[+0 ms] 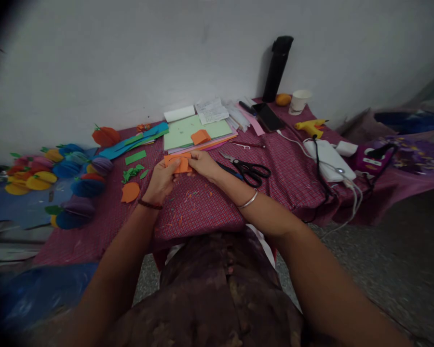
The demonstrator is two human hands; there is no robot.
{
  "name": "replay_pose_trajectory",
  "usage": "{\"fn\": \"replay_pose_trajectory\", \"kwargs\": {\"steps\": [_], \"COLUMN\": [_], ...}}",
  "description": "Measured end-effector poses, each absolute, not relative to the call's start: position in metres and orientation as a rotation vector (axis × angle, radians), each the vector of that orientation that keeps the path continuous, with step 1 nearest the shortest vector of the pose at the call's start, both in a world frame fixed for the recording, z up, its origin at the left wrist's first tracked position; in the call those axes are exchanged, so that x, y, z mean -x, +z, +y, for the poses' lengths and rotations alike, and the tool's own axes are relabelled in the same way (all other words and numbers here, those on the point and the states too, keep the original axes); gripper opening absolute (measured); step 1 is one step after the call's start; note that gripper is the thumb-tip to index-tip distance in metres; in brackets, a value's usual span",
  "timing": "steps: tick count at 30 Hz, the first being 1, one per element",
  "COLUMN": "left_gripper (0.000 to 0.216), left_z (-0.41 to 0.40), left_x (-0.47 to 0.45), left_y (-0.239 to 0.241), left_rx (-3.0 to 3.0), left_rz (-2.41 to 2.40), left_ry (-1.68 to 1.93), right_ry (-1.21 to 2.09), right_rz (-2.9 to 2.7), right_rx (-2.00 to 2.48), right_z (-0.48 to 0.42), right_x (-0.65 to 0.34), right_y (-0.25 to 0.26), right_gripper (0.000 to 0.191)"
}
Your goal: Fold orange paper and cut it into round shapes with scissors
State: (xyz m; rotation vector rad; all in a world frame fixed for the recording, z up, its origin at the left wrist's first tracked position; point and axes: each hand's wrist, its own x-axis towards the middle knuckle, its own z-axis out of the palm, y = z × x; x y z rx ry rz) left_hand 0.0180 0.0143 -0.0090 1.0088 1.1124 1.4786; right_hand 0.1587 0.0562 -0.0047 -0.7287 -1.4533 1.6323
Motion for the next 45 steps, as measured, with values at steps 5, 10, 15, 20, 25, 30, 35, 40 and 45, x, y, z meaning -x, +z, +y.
{"fn": "replay_pose_trajectory", "kwargs": {"steps": [5,10,15,20,25,30,35,40,45], "left_gripper": [0.029,0.026,0.024,0.024,0.027,0.05,0.064,0.034,0.021], "left_z": [0.014,0.012,0.013,0.011,0.01,0.008,0.008,0.008,0.008], "left_x": [-0.02,-0.021,-0.021,-0.022,-0.02,-0.008,0.005,0.018,0.02], "left_y": [-0.009,-0.007,-0.005,-0.003,-0.002,0.012,0.022,0.016,0.013], "left_rx": [-1.071,-1.105,-1.063,-1.048,-1.037,-0.928,-0.987,-1.294,-1.483], "left_rz": [1.125,1.161,1.173,1.121,1.097,1.071,1.073,1.149,1.227], "left_ry": [1.542,1.585,1.581,1.543,1.57,1.439,1.368,1.348,1.128], "right_ry": [1.634,1.629,1.643,1.668,1.732,1.729,1.684,1.541,1.319], "right_rz": [-1.476,-1.429,-1.447,-1.531,-1.563,-1.524,-1.583,-1.839,-2.048], "right_rx": [0.737,0.753,0.739,0.706,0.777,0.81,0.795,0.798,0.702], "right_z": [0.054,0.052,0.051,0.05,0.049,0.045,0.046,0.052,0.062], "right_x": [-0.16,-0.161,-0.163,-0.165,-0.165,-0.165,-0.167,-0.17,-0.176], "right_y": [-0.002,0.001,0.003,0.002,0.003,0.011,0.013,0.008,0.004], "right_gripper": [0.003,0.019,0.04,0.036,0.021,0.007,0.001,0.001,0.009]}}
